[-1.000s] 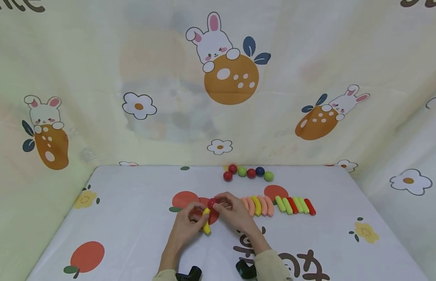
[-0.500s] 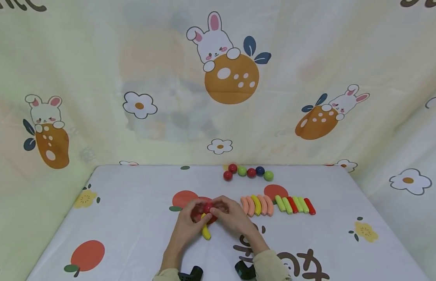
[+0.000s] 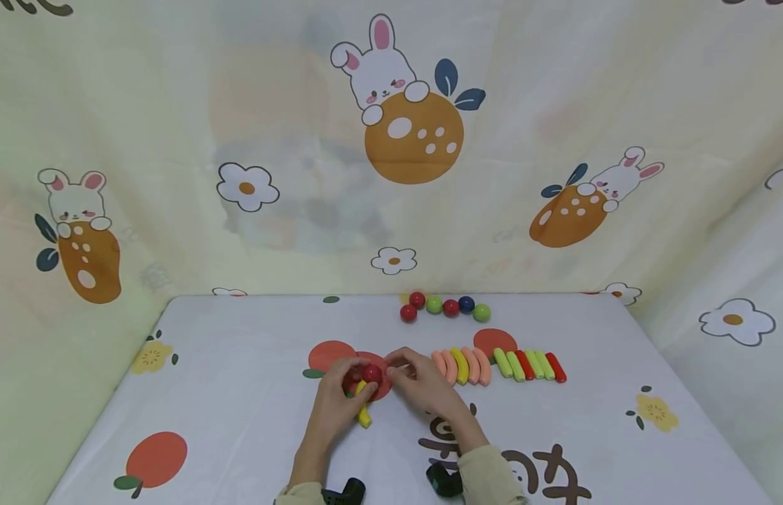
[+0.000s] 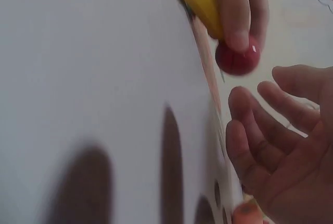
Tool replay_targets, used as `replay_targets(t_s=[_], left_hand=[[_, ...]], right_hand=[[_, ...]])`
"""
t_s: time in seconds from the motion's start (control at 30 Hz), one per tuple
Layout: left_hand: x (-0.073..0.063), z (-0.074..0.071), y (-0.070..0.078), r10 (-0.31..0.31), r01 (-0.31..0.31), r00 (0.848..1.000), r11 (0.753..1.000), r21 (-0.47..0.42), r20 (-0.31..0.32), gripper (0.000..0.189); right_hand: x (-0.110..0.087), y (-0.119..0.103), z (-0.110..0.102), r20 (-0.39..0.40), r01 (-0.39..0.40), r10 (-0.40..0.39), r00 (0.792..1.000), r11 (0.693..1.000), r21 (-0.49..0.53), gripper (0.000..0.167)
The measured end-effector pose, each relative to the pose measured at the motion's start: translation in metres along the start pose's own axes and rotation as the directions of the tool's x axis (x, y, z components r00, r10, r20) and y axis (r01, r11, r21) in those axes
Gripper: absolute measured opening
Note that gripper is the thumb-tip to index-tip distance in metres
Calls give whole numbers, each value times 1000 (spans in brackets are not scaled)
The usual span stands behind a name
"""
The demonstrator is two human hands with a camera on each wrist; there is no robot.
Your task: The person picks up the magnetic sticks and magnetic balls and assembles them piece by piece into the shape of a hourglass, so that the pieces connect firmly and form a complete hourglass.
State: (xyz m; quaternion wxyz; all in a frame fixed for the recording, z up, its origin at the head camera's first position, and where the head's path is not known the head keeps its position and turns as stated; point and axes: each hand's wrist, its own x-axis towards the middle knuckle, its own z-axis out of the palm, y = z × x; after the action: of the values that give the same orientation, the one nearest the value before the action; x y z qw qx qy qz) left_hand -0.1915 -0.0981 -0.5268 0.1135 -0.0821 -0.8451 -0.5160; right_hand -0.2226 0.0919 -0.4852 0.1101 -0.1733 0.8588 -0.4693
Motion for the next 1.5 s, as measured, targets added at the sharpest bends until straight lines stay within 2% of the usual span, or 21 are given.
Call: replay_targets(t_s=[0.13,0.4,0.53,0.8,1.07,1.3,1.5], left_hand=[[0,0,0,7,-7,1000,1000,21,-8,36],[-1,2,2,-14,15,1000,999,38,-23,36],[0,1,2,-7,8,1000,999,47,-28,36],[1,1,1,-16,18,999,998,67,-33,37],[0,1,0,-25,29,999,997,72,-47,38],[0,1,0,-31,34,998,997,69,-51,38],[0,0,2,-39,42,998,997,66,-49,39]], right_hand=[[-1,3,-9,-37,-31,31,999,999,-7,23],[-2,12,-29,-123,-85,91,988,995,53,21],[-3,16,-38,-167,-126,134,977,990,58,20],[-7,21,-53,-276,-238,218,936,970,-41,19],[-8,27,-58,-309,-311,265,913,944,-112,22],[-8,26,-55,-289,-323,269,919,933,-158,23],[-5,22,-50,-279,-346,279,919,908,-234,25]])
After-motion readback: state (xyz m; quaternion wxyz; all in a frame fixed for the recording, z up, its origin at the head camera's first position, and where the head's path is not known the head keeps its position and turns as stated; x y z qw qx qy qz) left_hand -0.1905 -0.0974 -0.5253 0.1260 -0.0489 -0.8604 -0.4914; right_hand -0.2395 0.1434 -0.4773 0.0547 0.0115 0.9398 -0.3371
